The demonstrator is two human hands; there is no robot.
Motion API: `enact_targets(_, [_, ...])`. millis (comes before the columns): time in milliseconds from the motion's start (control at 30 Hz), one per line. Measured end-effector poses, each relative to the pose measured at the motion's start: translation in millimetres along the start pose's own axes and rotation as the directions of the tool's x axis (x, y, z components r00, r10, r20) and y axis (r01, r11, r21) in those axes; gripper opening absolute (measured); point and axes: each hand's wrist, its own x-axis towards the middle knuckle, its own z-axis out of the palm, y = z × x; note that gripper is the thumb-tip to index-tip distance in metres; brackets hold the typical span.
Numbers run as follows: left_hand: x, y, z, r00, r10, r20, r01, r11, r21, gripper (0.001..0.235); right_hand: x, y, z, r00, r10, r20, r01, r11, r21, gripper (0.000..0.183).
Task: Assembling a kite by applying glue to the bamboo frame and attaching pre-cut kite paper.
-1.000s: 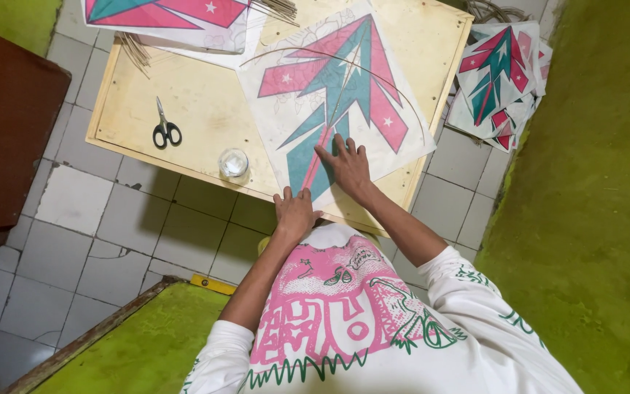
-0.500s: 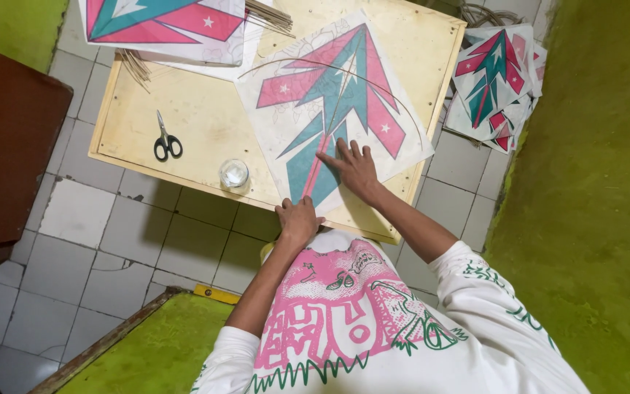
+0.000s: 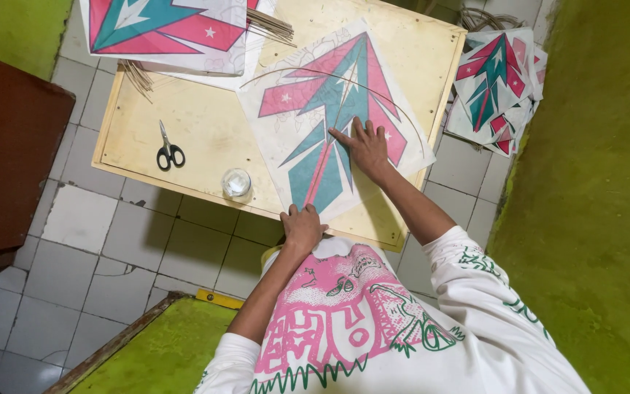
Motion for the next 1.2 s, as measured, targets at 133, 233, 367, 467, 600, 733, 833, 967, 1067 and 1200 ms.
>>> enact_targets(133, [0,0,-3,1.000,0.011,0.009,-0.011,1.000,0.019,0.072,7,4,-9,1.000,0.020,0.010,-0.020,1.000,0.024,0.072])
enact_targets(233, [2,-1,-7,1.000,0.019,0.012,-0.019,1.000,-0.005,0.072,13,9,-15,1.000,0.028,-0.009,-0.028,0.999,0.023,0.070])
enact_targets(367, [2,1,-14,0.999,-0.008,0.052,0.009,1.000,-0.013,0.078,19,14,-22,1.000,0.026,-0.007,-0.026,1.000,-0.001,0.062])
enact_targets(467, [-2,2,-29,0.998,-0.001,0.070,0.002,1.000,-0.011,0.080,27,19,-24,0.999,0.039,0.005,-0.039,0.999,0.003,0.060])
enact_targets(600, [9,0,-25,0.995,-0.001,0.098,0.001,1.000,0.007,0.080,33,25,-24,0.999,0.051,0.009,-0.051,0.999,-0.003,0.058])
enact_targets(733, [7,4,-35,0.995,0.004,0.102,-0.003,1.000,-0.014,0.081,42,30,-37,0.993,0.082,0.089,-0.079,0.996,-0.031,0.064])
enact_targets(833, [4,9,-49,0.993,0.018,0.112,-0.019,1.000,0.006,0.079,52,38,-41,0.991,0.091,0.102,-0.087,0.996,-0.035,0.064])
enact_targets(967, [16,4,-35,0.994,0.010,0.109,-0.012,1.000,0.020,0.075,63,49,-36,0.985,0.132,0.110,-0.137,0.990,0.036,0.075])
enact_targets(1067, [23,2,-30,0.993,0.025,0.115,-0.029,0.999,0.025,0.070,68,55,-37,0.981,0.154,0.117,-0.157,0.987,0.021,0.074])
enact_targets(1200, [22,4,-37,0.989,0.035,0.142,-0.039,0.999,0.026,0.065,75,52,-35,0.973,0.186,0.135,-0.187,0.982,-0.004,0.074])
